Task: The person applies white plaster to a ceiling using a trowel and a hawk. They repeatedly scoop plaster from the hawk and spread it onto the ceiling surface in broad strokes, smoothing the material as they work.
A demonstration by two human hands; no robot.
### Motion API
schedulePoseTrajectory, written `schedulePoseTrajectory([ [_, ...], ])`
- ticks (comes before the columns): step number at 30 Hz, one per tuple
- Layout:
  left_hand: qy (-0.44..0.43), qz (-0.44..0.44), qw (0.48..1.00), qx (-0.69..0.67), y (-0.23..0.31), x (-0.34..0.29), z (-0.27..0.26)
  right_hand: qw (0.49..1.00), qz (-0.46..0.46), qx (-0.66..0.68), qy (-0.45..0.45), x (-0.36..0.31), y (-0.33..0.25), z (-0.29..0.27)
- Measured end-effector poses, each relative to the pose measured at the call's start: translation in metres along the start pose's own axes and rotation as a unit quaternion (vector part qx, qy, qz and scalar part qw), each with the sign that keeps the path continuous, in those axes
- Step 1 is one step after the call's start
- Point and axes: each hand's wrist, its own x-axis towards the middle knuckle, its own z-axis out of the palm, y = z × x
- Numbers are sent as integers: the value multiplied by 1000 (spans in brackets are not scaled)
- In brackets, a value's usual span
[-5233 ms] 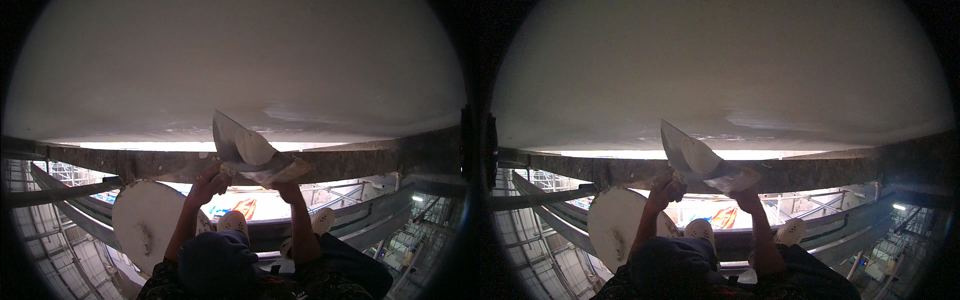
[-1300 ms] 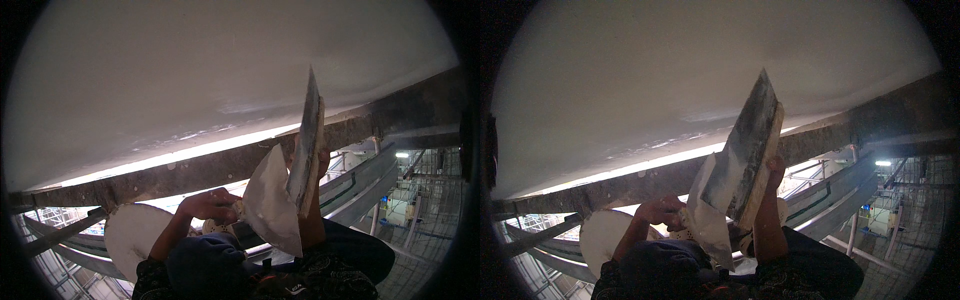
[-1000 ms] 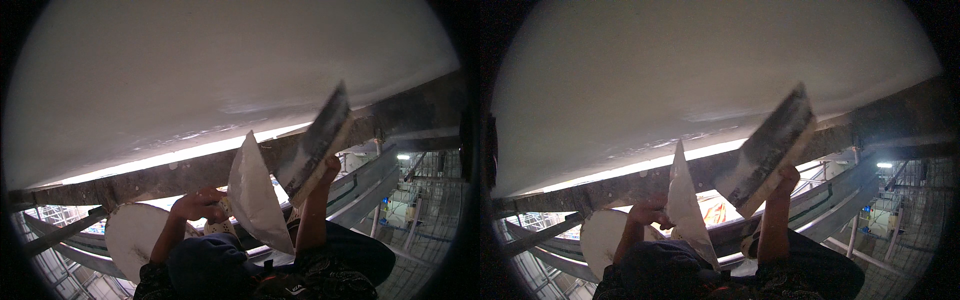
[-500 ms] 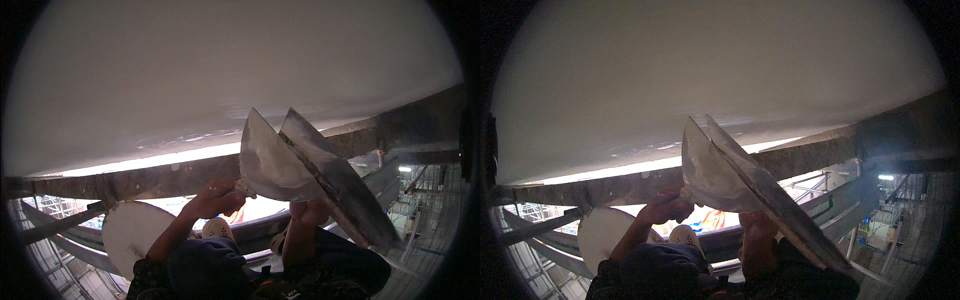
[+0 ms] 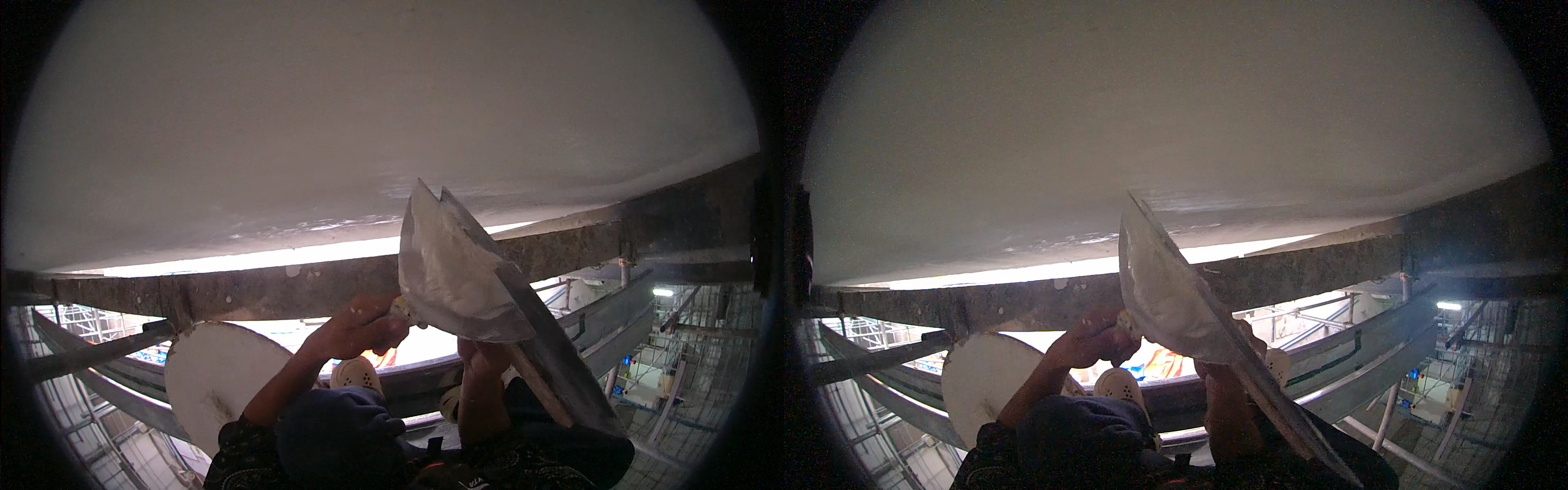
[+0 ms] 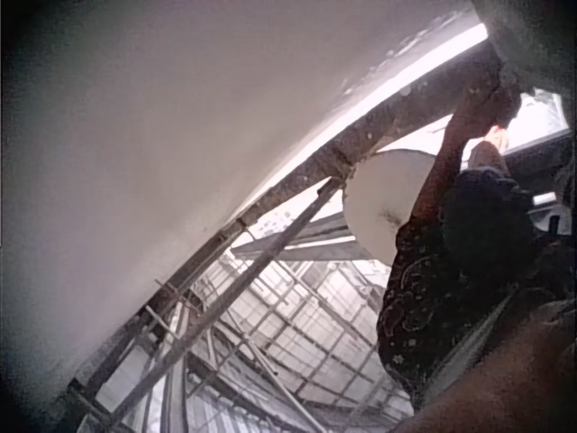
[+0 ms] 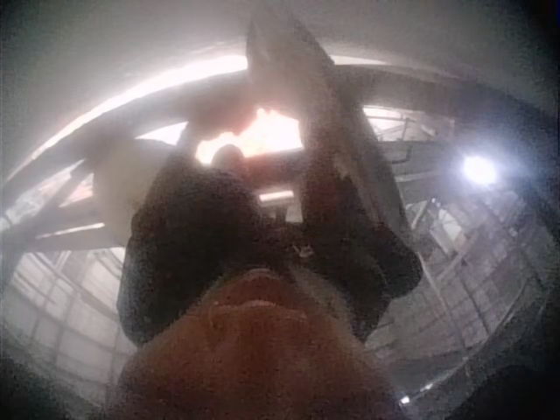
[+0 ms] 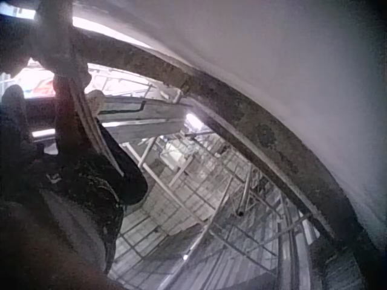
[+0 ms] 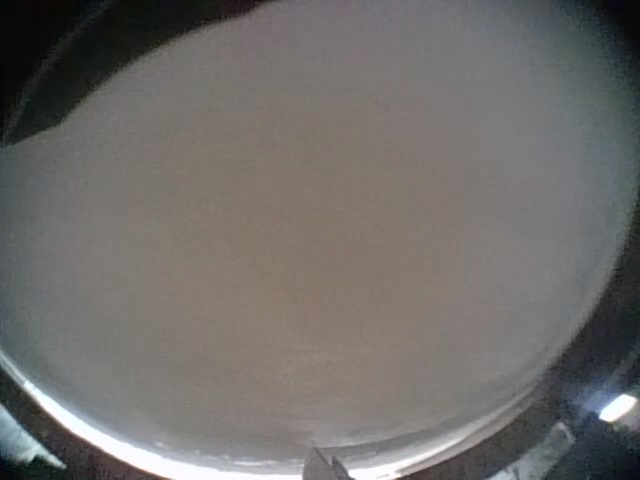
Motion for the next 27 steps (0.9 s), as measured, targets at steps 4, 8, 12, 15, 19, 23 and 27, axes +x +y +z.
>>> schedulePoseTrajectory([
  [4,-1,-24,999,48,8,0,-9,997,43,14,60,-16,16,-28],
  [8,67,-23,993,94,22,-4,-14,963,103,22,247,-21,23,-59],
  [12,210,13,957,200,22,-16,-21,966,2,-123,226,25,-15,-49],
  [15,243,17,959,141,31,-25,-26,951,-16,-77,298,38,-51,-44],
  [19,250,-9,943,220,30,-8,-22,830,-33,-270,487,58,-75,1],
  [23,222,-55,926,302,35,-4,-13,876,6,-239,419,53,-66,2],
  [27,203,-55,907,366,35,-4,-1,868,62,-255,421,53,-54,-9],
])
